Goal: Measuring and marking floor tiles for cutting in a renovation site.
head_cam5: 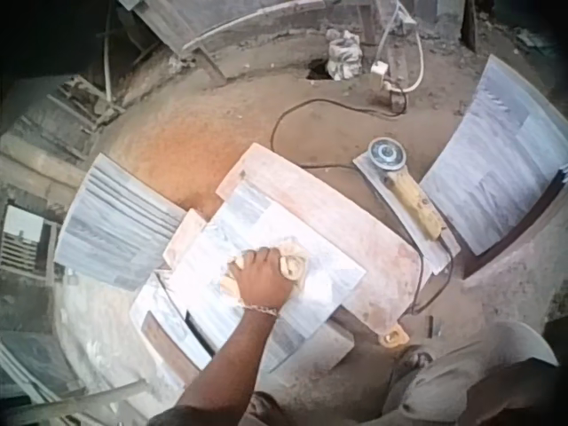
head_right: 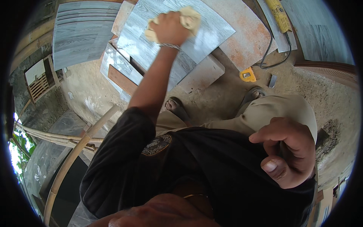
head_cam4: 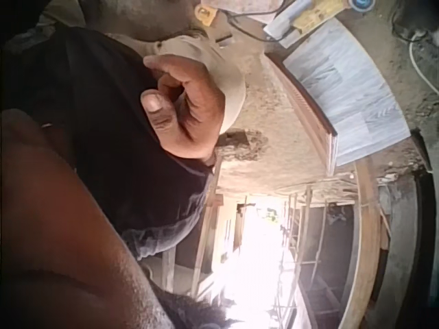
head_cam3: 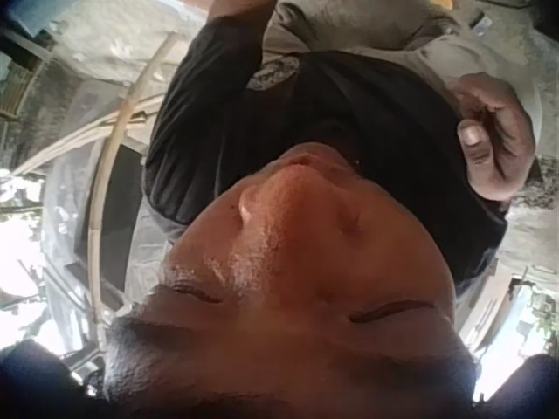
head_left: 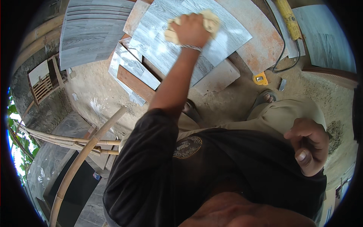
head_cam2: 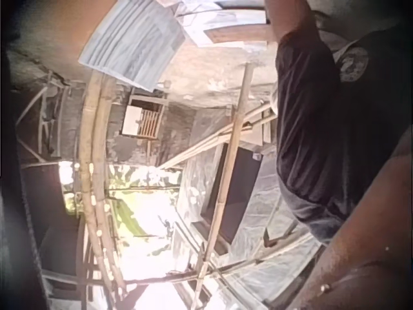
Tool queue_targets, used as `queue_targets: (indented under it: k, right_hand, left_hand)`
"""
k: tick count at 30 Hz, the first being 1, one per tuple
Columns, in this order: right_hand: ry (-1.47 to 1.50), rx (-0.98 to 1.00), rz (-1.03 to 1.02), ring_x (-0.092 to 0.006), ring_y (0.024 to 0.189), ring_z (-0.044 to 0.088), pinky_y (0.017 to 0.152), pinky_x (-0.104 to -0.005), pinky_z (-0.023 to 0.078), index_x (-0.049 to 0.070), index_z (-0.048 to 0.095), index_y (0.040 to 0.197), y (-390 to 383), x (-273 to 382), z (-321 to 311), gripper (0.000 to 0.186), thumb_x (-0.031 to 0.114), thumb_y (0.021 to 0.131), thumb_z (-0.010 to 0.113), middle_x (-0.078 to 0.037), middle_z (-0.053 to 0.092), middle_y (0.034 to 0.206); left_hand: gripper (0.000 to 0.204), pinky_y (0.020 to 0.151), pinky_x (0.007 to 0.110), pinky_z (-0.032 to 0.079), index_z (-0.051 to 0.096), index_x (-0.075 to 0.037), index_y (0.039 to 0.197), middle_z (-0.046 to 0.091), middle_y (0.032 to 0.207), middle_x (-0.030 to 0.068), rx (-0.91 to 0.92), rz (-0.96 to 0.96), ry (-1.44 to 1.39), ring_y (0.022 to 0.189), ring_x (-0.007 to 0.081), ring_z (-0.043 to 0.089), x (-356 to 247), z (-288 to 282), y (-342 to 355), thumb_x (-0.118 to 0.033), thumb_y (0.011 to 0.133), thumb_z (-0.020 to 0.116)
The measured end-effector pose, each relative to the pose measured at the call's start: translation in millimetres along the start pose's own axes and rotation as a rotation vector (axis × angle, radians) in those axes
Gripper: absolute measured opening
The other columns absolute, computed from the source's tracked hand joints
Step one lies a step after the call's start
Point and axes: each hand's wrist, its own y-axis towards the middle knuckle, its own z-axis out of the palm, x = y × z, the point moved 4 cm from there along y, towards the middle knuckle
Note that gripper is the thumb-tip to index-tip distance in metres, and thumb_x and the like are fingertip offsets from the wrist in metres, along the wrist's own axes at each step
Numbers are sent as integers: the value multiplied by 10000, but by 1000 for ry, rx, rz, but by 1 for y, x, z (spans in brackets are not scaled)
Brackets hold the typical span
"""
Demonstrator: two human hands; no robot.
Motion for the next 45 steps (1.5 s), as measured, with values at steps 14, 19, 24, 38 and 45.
queue_targets:
  k: [14, 19, 24, 38, 45]
  right_hand:
    - [-90, -44, -55, -45, 465, 397, 457, -242, 265, -48, 649, 1027, -19, 0, -8, 420, 348, 905, 723, 2, 535, 670]
    - [-85, -3, -70, -56, 461, 422, 453, -237, 282, -25, 670, 1017, -23, 0, -21, 447, 393, 884, 754, 22, 528, 613]
    - [-97, 39, -134, -55, 461, 436, 445, -237, 301, -30, 675, 1014, -24, -1, -31, 462, 402, 876, 763, 21, 533, 604]
    - [15, 122, -127, -25, 458, 353, 455, -221, 255, -50, 633, 1034, -28, 3, -28, 427, 364, 934, 667, 35, 465, 640]
    - [9, 69, -164, -24, 444, 347, 438, -227, 260, -51, 638, 1033, -42, 6, -28, 437, 375, 938, 667, 29, 492, 629]
  left_hand:
    - [707, 1031, 514, 454, 700, -127, 1233, 686, 1290, 110, 410, -845, 72, 1258, 307, 600, 343, 27, 4, -566, 682, 769]
    - [725, 1038, 526, 457, 697, -103, 1231, 688, 1274, 132, 433, -833, 2, 1239, 317, 610, 325, 14, -15, -561, 676, 792]
    - [611, 1042, 655, 354, 708, -158, 1189, 679, 1282, 39, 306, -711, 373, 1300, 279, 521, 251, 5, -37, -576, 745, 709]
    - [529, 922, 403, 534, 727, -47, 1063, 721, 1112, 154, 816, -1070, -331, 1053, 333, 673, 69, -29, -240, -496, 782, 712]
    - [262, 785, 358, 537, 732, -100, 1003, 704, 941, 82, 748, -568, -836, 891, 211, 686, 51, -72, -198, -308, 844, 732]
